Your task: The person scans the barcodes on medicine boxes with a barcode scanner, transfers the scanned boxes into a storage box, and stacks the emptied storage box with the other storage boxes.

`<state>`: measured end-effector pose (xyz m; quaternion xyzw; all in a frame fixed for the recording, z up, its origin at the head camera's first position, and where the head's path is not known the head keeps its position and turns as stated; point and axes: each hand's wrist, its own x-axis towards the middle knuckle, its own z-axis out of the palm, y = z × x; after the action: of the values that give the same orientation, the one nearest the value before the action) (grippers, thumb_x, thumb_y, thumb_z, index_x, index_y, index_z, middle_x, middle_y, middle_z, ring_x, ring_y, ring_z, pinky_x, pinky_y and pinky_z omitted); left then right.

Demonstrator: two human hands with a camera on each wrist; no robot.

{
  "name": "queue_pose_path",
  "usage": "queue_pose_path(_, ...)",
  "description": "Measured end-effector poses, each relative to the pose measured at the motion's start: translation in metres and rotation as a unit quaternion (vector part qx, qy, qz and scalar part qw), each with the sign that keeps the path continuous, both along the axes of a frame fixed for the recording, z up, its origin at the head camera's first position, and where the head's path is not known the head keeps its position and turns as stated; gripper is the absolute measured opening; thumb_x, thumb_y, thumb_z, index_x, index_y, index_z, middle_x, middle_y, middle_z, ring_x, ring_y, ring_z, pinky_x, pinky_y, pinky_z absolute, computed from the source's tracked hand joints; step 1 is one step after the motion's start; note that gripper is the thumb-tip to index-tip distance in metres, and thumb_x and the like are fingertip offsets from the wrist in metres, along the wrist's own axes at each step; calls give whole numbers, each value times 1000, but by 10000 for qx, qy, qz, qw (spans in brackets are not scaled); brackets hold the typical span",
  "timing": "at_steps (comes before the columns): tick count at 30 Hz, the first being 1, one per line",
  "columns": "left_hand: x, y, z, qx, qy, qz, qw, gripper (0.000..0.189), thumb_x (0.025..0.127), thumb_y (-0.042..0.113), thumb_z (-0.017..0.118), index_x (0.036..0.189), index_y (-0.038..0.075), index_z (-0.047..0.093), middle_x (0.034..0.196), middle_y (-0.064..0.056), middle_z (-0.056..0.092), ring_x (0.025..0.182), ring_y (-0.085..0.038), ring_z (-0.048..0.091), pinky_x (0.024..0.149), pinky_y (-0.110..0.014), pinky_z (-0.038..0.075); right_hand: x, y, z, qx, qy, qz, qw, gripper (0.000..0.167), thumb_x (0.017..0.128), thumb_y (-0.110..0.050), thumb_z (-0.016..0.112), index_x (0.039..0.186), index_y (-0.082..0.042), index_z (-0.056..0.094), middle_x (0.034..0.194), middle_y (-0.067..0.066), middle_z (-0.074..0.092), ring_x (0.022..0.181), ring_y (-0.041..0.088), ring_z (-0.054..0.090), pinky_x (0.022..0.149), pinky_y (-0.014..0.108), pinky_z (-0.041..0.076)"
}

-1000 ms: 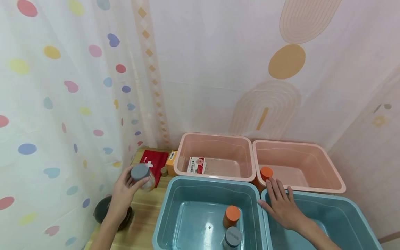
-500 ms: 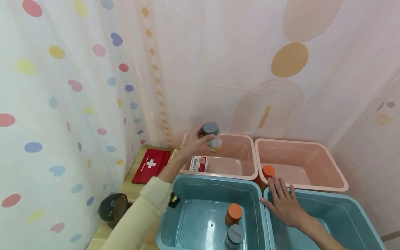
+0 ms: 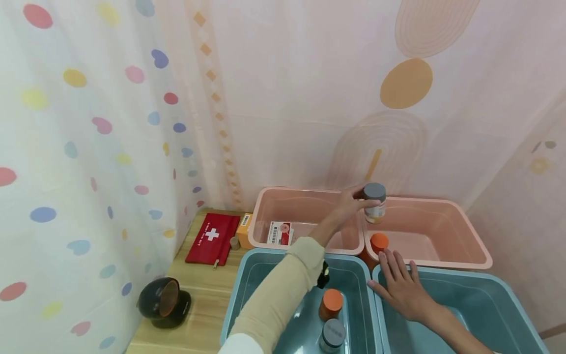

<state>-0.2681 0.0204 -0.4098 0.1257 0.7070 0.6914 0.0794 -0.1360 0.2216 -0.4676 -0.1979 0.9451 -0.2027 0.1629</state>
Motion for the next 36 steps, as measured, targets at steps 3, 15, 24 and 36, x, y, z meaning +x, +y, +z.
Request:
queue_pose_path(3,-1,19,-7,-105,53,246,9996,51,101,15,81,151,13,68,142,-8,73,127,-18,70,115,-39,56,2,-3,0,51,-79,17,10000,95,113,-50,57,170,12,13,178,37,5,163,62,-1,123,85,-5)
queue_pose_path(15,-3,60,-28,-1990,460,1376,9692,43,97,18,87,138,12,77,130,-8,80,111,-21,78,85,-29,67,10,-5,-4,-194,55,-94,9998,96,111,-49,61,169,13,16,178,37,7,163,63,2,123,84,-6)
queue_pose_path(24,-11,62,-38,-4584,994,1215,8748,51,100,38,83,141,9,71,142,-3,68,124,-15,68,107,-25,57,11,-6,4,146,-291,-77,9994,95,114,-51,55,171,10,9,180,34,-1,164,60,-5,125,82,-10)
queue_pose_path(36,-28,67,-86,-6663,2302,1588,6912,54,95,68,76,95,16,87,136,-4,62,120,-23,47,104,-39,43,11,-7,2,198,-231,-126,9995,95,113,-50,56,171,9,9,180,33,1,164,60,-4,125,82,-9)
